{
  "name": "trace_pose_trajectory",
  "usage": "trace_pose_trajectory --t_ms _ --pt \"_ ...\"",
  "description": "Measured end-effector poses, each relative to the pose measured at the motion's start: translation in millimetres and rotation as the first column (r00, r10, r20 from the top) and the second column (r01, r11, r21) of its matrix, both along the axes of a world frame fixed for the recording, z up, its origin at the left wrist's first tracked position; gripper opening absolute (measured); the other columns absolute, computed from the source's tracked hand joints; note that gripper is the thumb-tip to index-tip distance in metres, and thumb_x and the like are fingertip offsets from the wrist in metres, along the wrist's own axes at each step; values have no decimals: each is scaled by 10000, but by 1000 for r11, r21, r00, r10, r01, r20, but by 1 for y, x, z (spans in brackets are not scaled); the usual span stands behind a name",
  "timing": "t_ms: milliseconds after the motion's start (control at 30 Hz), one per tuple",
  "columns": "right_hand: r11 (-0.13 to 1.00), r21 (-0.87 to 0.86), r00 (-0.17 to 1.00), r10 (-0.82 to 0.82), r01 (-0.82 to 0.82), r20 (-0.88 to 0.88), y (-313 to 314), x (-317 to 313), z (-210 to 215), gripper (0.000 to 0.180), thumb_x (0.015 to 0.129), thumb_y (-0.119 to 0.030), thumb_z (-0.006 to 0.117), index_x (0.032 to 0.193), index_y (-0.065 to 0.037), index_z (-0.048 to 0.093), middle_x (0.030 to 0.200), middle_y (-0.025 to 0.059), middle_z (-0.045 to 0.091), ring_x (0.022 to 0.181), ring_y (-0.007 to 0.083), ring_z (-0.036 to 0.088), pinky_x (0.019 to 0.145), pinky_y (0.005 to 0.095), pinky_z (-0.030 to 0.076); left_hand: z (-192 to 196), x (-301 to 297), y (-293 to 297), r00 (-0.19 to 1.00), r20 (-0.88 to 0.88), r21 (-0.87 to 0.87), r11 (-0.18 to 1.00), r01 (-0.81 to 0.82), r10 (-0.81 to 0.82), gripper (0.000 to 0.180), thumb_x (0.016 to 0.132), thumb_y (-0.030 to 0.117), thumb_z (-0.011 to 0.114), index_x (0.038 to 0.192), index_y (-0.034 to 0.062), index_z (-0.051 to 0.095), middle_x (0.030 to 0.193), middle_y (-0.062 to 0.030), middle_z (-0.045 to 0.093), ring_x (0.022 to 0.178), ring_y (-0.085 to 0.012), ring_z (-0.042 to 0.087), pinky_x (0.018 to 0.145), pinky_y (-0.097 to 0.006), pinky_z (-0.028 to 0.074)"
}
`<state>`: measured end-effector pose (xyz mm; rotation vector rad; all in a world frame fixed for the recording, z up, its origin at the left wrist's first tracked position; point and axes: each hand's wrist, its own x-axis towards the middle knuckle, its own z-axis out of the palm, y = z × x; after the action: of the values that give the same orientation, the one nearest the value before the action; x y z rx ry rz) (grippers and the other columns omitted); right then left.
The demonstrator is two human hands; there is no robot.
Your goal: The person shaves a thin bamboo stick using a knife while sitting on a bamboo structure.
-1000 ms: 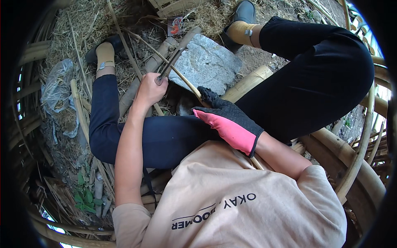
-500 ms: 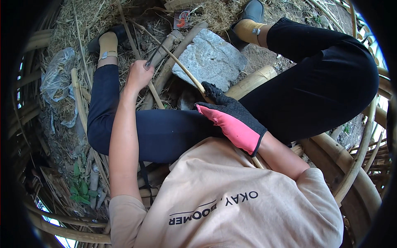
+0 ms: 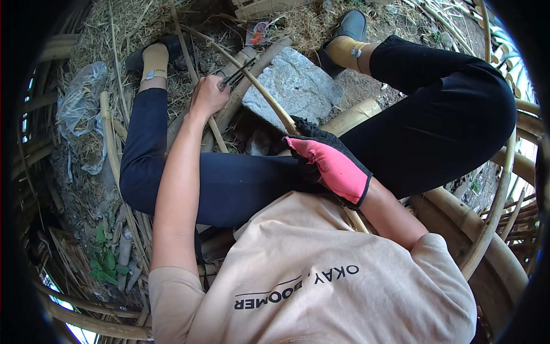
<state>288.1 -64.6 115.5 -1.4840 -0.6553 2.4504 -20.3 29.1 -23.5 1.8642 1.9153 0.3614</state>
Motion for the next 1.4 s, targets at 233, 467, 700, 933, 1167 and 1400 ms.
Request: trace_pose_trajectory --t_ms 233,467,700,933,1167,1400 --pt "999 -38 1000 -5 6 18 2 -3 0 301 972 -312 567 1173 -104 648 894 -83 603 764 26 485 705 206 366 -21 -41 -2 956 -94 -82 955 -286 279 238 785 191 613 826 -34 677 846 -290 653 871 -438 652 784 -486 521" --pt "988 -139 991 -86 71 -104 8 -4 9 198 963 -321 586 846 -161 601 665 -108 460 564 11 397 522 202 282 1 -7 -3 992 54 0 994 -111 111 236 802 204 607 796 -27 655 784 -272 625 803 -439 638 672 -476 490" --pt "996 -86 999 -28 30 21 3 -7 4 247 947 -379 601 819 -170 584 683 -100 502 572 26 421 535 204 310 -27 -46 -1 965 -31 8 965 -262 262 235 793 199 611 747 -25 664 717 -254 640 747 -427 655 667 -480 500" --pt "996 -66 998 -54 55 11 8 -5 9 311 954 -448 574 792 -183 556 648 -87 483 554 40 440 534 209 352 5 -23 -14 982 92 -96 983 -157 166 208 775 160 651 730 -32 585 678 -212 616 685 -339 646 667 -407 490" --pt "999 38 1000 -8 9 -14 8 -1 5 406 923 -583 541 816 -191 546 711 -76 470 573 54 419 563 230 362 77 29 -40 996 91 -52 999 1 3 280 885 264 677 856 -1 591 598 -76 502 550 -166 405 528 -341 356" --pt "998 58 999 9 -7 -36 10 -1 8 461 899 -644 530 828 -189 541 770 -60 466 631 62 419 600 233 361 90 62 -58 988 144 -156 985 79 -56 367 885 303 676 836 -15 498 545 -133 457 497 -280 406 516 -382 353"
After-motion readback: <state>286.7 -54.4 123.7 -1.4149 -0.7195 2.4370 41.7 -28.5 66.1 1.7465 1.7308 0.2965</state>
